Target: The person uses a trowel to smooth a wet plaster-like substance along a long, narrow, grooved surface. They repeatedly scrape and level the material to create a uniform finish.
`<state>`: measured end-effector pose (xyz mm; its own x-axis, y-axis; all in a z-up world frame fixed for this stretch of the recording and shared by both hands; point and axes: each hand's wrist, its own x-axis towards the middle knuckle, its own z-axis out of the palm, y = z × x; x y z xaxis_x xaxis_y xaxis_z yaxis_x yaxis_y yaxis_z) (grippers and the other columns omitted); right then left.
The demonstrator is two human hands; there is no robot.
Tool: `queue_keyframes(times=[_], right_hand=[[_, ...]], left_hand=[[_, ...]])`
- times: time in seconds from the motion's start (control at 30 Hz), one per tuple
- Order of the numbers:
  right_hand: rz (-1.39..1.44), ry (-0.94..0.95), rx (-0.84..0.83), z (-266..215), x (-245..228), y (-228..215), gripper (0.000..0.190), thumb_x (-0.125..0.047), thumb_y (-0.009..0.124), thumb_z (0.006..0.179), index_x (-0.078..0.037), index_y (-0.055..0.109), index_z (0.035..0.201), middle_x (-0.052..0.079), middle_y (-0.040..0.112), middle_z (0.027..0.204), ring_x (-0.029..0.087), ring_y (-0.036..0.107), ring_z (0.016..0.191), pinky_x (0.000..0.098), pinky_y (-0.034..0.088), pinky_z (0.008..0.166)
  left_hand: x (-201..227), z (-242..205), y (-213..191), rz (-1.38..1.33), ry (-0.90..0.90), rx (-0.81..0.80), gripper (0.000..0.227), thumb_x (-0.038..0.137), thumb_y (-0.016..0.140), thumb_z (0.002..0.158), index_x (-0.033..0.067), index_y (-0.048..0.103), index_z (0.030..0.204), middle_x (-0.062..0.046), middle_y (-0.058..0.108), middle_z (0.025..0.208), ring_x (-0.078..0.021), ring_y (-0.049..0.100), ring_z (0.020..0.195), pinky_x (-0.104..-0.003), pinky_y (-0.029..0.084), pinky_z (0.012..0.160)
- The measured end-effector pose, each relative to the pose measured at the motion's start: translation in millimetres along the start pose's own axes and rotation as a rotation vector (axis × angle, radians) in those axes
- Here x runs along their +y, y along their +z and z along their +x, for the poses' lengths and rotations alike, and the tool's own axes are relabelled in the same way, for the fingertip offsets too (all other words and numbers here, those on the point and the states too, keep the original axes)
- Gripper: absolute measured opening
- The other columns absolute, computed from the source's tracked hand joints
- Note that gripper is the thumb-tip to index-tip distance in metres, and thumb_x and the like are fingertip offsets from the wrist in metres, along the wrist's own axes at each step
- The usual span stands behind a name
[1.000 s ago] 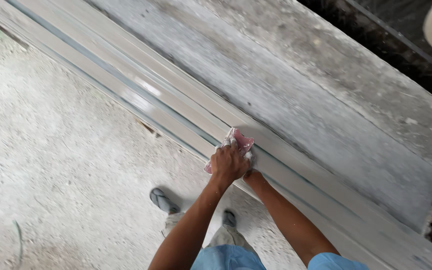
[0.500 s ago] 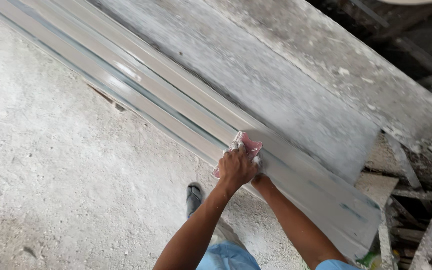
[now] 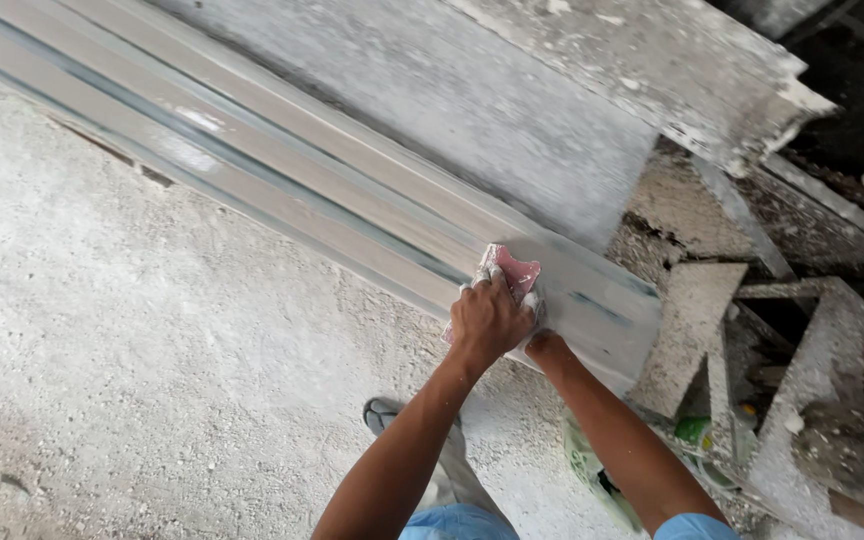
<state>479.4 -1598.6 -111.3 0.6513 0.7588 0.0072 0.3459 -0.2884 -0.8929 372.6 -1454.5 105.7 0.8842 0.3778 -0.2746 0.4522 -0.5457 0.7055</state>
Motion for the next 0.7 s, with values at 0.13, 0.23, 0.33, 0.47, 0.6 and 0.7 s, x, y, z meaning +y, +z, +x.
queue_keyframes(times=[0.13, 0.23, 0.33, 0.47, 0.6, 0.7], right_hand=[[-1.048, -0.224, -0.054, -70.4, 18.2, -39.8, 0.061, -0.036, 0.047, 0.098, -0.003, 0.041, 0.148, 0.016, 0.049, 0.148, 0.031, 0.045, 0.138, 0.0440, 0.034, 0.115], [-1.111, -0.199, -0.094, -108.5, 33.6, -66.5, 0.066, -0.041, 0.052, 0.093, -0.004, 0.040, 0.146, 0.016, 0.047, 0.148, 0.033, 0.042, 0.139, 0.0466, 0.032, 0.116], [-0.963, -0.188, -0.089, -142.6, 55.9, -85.3, 0.063, -0.037, 0.054, 0.097, -0.004, 0.041, 0.149, 0.015, 0.048, 0.150, 0.032, 0.044, 0.141, 0.0448, 0.034, 0.119], [-0.887, -0.150, -0.059, -169.1, 83.0, -113.6, 0.059, -0.036, 0.055, 0.098, -0.004, 0.043, 0.147, 0.015, 0.050, 0.147, 0.031, 0.045, 0.137, 0.0442, 0.036, 0.115], [-0.672, -0.044, 0.026, -192.6, 103.0, -122.9, 0.055, -0.035, 0.055, 0.099, -0.005, 0.045, 0.144, 0.014, 0.051, 0.144, 0.030, 0.047, 0.134, 0.0436, 0.038, 0.112], [-0.273, 0.133, 0.162, -199.0, 107.9, -106.1, 0.052, -0.035, 0.056, 0.100, -0.005, 0.046, 0.142, 0.013, 0.052, 0.142, 0.030, 0.049, 0.132, 0.0431, 0.039, 0.110]], left_hand=[[33.5, -22.4, 50.5, 0.003, 0.048, -0.001, 0.061, 0.033, 0.066, 0.075, -0.0086, 0.061, 0.118, -0.031, 0.069, 0.103, -0.0478, 0.069, 0.094, -0.054, 0.058, 0.084], [55.2, -33.4, 80.3, 0.016, 0.070, -0.050, 0.062, 0.035, 0.066, 0.076, -0.0091, 0.060, 0.119, -0.031, 0.069, 0.102, -0.0482, 0.069, 0.093, -0.055, 0.058, 0.082], [78.7, -50.9, 113.7, 0.026, 0.077, -0.049, 0.062, 0.035, 0.066, 0.076, -0.0087, 0.060, 0.119, -0.031, 0.070, 0.102, -0.0473, 0.070, 0.091, -0.053, 0.060, 0.080], [109.4, -69.7, 144.5, 0.033, 0.130, -0.016, 0.062, 0.035, 0.066, 0.079, -0.0091, 0.060, 0.122, -0.030, 0.070, 0.099, -0.0448, 0.071, 0.085, -0.051, 0.059, 0.072], [132.6, -76.1, 172.1, 0.065, 0.012, -0.192, 0.059, 0.034, 0.061, 0.081, -0.0055, 0.057, 0.124, -0.022, 0.070, 0.095, -0.0330, 0.070, 0.075, -0.042, 0.060, 0.059], [139.7, -79.2, 182.6, 0.068, -0.001, -0.155, 0.056, 0.033, 0.062, 0.080, -0.0039, 0.059, 0.122, -0.020, 0.069, 0.092, -0.0287, 0.067, 0.069, -0.039, 0.058, 0.054]])
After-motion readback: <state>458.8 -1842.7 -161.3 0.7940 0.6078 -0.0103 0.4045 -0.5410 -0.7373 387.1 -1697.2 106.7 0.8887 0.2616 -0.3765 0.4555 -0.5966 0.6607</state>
